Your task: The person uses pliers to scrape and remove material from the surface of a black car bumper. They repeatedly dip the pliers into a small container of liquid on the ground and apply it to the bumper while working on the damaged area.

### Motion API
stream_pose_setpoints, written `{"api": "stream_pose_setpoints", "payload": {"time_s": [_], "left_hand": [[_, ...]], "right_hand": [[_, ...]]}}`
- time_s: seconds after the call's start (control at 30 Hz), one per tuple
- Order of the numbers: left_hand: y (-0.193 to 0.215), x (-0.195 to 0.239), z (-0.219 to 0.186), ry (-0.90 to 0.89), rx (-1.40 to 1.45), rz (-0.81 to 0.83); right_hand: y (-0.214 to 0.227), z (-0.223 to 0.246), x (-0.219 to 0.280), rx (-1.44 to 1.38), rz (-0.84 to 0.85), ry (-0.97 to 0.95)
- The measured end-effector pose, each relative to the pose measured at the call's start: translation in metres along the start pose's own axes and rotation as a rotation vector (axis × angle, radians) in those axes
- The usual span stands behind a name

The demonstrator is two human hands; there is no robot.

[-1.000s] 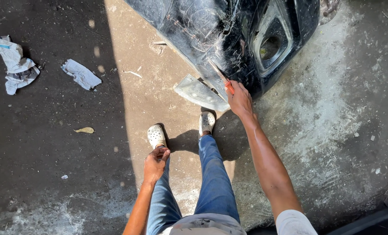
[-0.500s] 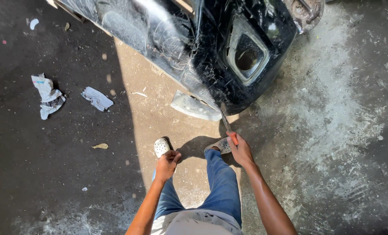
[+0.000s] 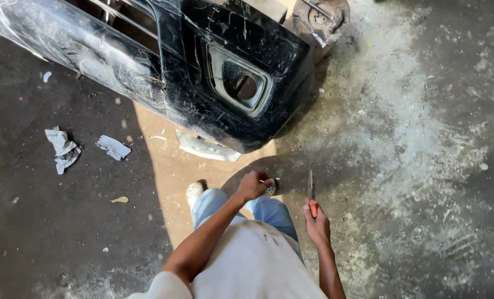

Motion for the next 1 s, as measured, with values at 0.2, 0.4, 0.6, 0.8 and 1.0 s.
{"api": "stream_pose_setpoints", "payload": {"time_s": [0.2, 0.4, 0.6, 0.8, 1.0], "left_hand": [[-0.061, -0.057, -0.104, -0.063, 0.000, 0.129], [-0.113, -0.129, -0.150, -0.154, -0.028, 0.184], [-0.162, -0.216, -0.215, -0.145, -0.065, 0.260], [-0.212, -0.320, -0.298, -0.186, 0.008, 0.306], [-0.211, -0.400, -0.419, -0.180, -0.009, 0.334]], "right_hand": [[0.092, -0.030, -0.041, 0.006, -0.122, 0.015], [0.162, -0.001, -0.088, -0.101, -0.151, -0.009], [0.240, 0.052, -0.164, -0.105, -0.160, 0.133], [0.333, 0.087, -0.262, -0.047, -0.054, 0.034], [0.421, 0.116, -0.352, -0.060, -0.119, 0.028]]}}
Point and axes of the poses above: each hand's wrist, its own x-axis away from the middle knuckle, its own y-axis out of the back of the hand, z = x × y, the point moved 1 cm from there along -x, towards the middle knuckle, and after that the axes turned 1 degree about x, right-handed, at the moved point
